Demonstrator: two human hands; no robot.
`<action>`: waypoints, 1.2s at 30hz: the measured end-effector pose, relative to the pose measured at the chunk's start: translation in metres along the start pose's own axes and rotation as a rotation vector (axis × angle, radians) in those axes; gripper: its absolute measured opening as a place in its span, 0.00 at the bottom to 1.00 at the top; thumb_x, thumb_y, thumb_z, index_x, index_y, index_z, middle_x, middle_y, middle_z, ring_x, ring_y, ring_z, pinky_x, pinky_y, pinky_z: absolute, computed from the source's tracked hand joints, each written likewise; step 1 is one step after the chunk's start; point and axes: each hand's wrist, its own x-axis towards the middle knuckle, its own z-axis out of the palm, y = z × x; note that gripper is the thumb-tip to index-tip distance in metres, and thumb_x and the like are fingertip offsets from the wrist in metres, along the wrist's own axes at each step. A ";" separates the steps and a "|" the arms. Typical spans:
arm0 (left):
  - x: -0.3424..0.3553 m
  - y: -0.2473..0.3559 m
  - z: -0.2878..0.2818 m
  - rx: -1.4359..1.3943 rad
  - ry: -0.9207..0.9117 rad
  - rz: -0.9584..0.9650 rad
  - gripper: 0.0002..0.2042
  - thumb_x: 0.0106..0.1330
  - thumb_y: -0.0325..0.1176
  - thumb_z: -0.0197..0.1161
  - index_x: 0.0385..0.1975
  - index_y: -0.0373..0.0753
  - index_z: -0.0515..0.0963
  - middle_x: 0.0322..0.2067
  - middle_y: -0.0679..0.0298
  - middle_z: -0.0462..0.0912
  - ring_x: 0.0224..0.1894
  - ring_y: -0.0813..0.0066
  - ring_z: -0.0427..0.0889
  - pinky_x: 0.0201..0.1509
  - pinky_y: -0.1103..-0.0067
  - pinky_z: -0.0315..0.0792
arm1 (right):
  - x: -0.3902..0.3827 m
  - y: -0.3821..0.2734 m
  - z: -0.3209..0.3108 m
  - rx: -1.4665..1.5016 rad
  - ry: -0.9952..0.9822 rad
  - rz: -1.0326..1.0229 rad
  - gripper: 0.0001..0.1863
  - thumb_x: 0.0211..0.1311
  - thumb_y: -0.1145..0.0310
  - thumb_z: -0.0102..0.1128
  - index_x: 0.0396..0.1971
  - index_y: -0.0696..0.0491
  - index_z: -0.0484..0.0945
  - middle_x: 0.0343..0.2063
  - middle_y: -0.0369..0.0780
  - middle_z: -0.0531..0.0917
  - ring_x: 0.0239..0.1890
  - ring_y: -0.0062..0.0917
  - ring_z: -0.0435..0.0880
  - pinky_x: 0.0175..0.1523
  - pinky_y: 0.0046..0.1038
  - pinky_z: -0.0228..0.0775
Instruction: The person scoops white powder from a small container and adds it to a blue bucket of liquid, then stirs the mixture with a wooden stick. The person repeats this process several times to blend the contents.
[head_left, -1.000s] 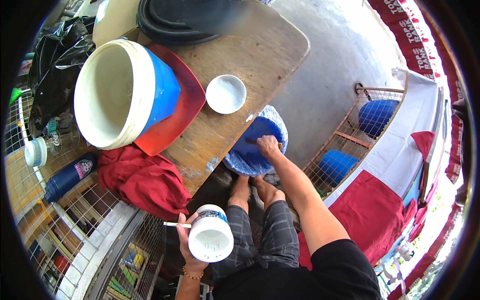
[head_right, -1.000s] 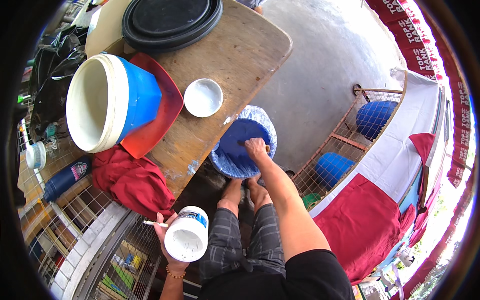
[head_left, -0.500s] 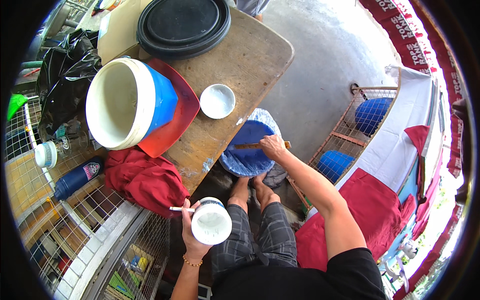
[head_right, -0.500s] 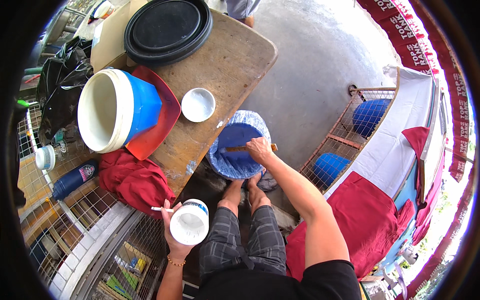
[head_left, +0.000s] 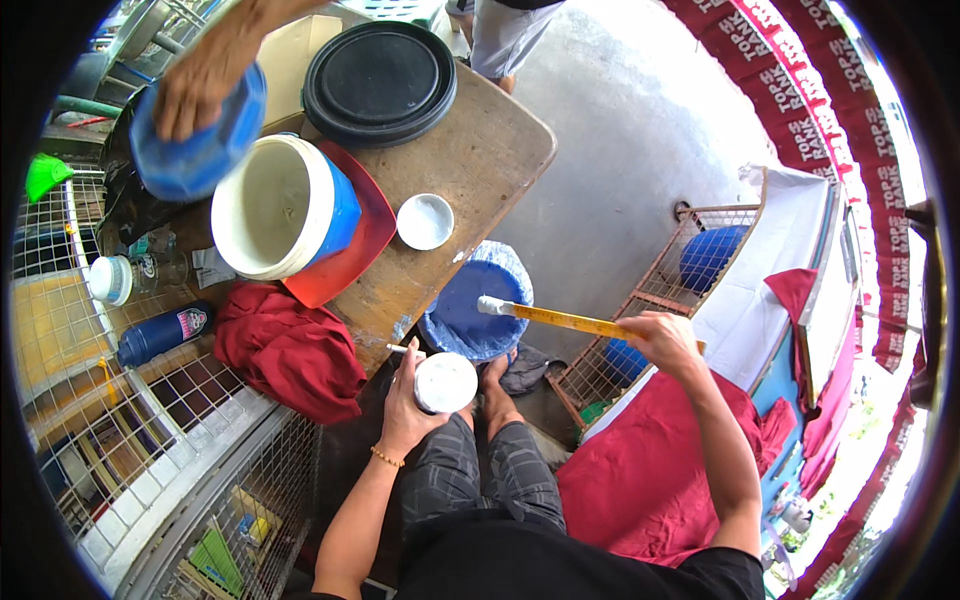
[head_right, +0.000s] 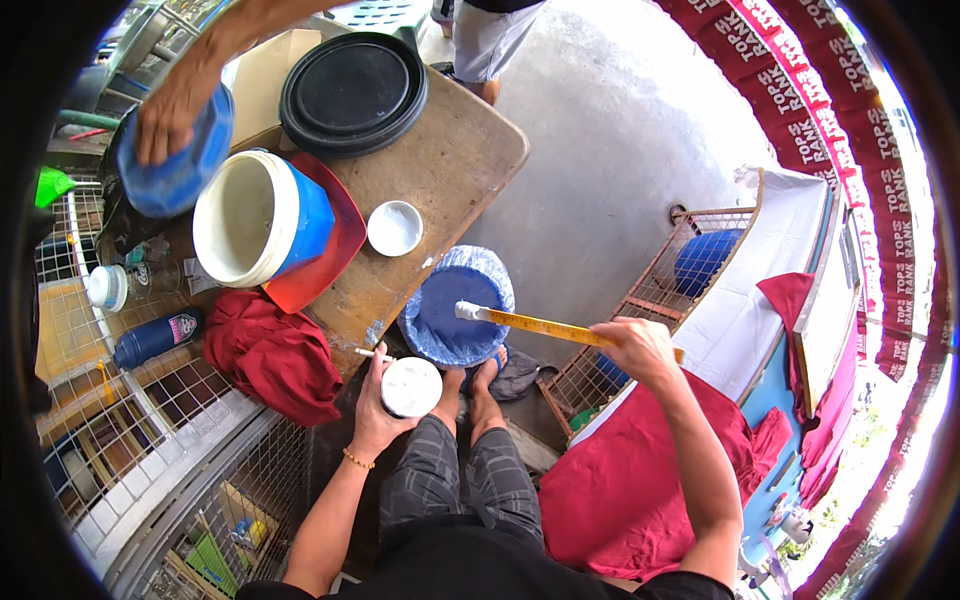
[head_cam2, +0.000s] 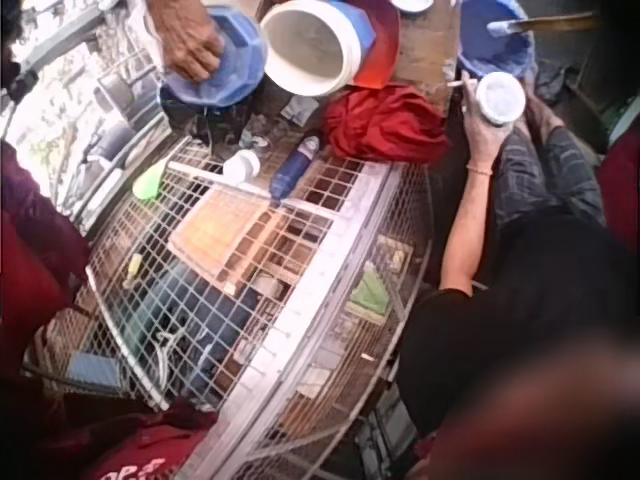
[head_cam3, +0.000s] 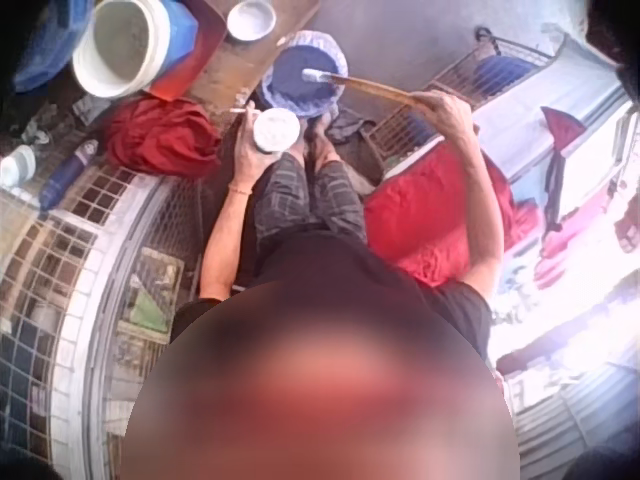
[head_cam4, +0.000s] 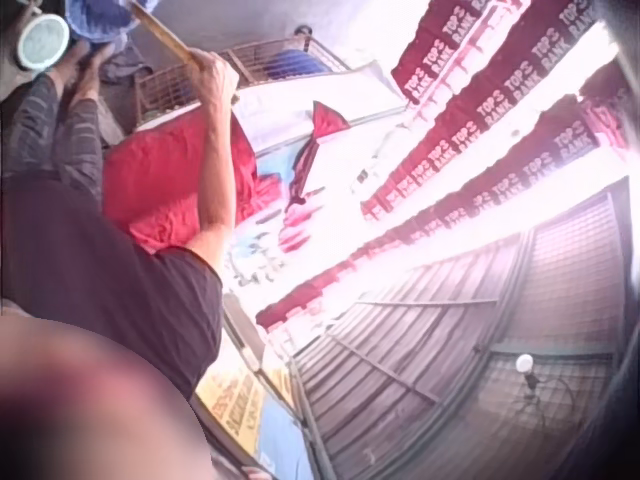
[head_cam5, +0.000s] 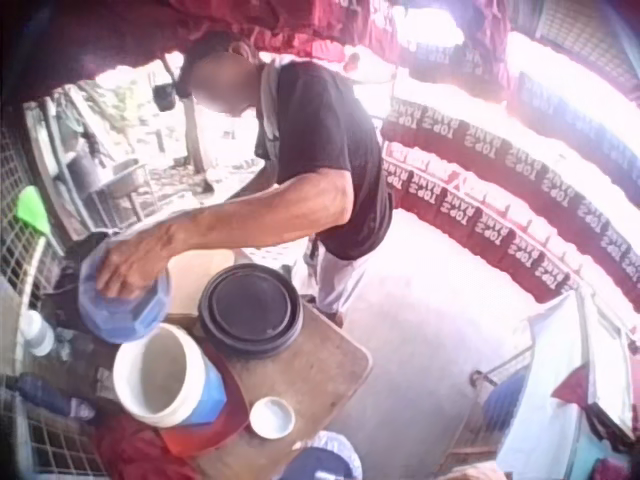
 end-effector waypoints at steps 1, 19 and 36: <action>0.005 0.000 0.004 -0.024 -0.006 -0.007 0.71 0.43 0.30 0.91 0.89 0.33 0.48 0.85 0.45 0.64 0.76 0.44 0.77 0.80 0.58 0.74 | -0.016 0.000 -0.021 0.036 0.016 0.009 0.20 0.62 0.65 0.78 0.55 0.42 0.95 0.42 0.37 0.95 0.43 0.37 0.95 0.48 0.40 0.86; 0.080 0.027 0.067 -0.059 -0.056 0.136 0.73 0.43 0.29 0.93 0.91 0.40 0.46 0.86 0.48 0.63 0.81 0.47 0.73 0.84 0.60 0.72 | -0.212 -0.042 -0.247 0.014 0.293 -0.022 0.26 0.45 0.84 0.85 0.49 0.51 0.98 0.27 0.38 0.87 0.27 0.26 0.89 0.35 0.33 0.81; 0.095 0.071 0.053 -0.117 -0.091 0.330 0.75 0.43 0.33 0.93 0.91 0.39 0.43 0.87 0.48 0.60 0.84 0.44 0.68 0.86 0.58 0.69 | -0.185 -0.117 -0.249 -0.484 0.359 -0.304 0.14 0.58 0.72 0.79 0.43 0.42 0.97 0.20 0.29 0.80 0.21 0.18 0.81 0.25 0.31 0.70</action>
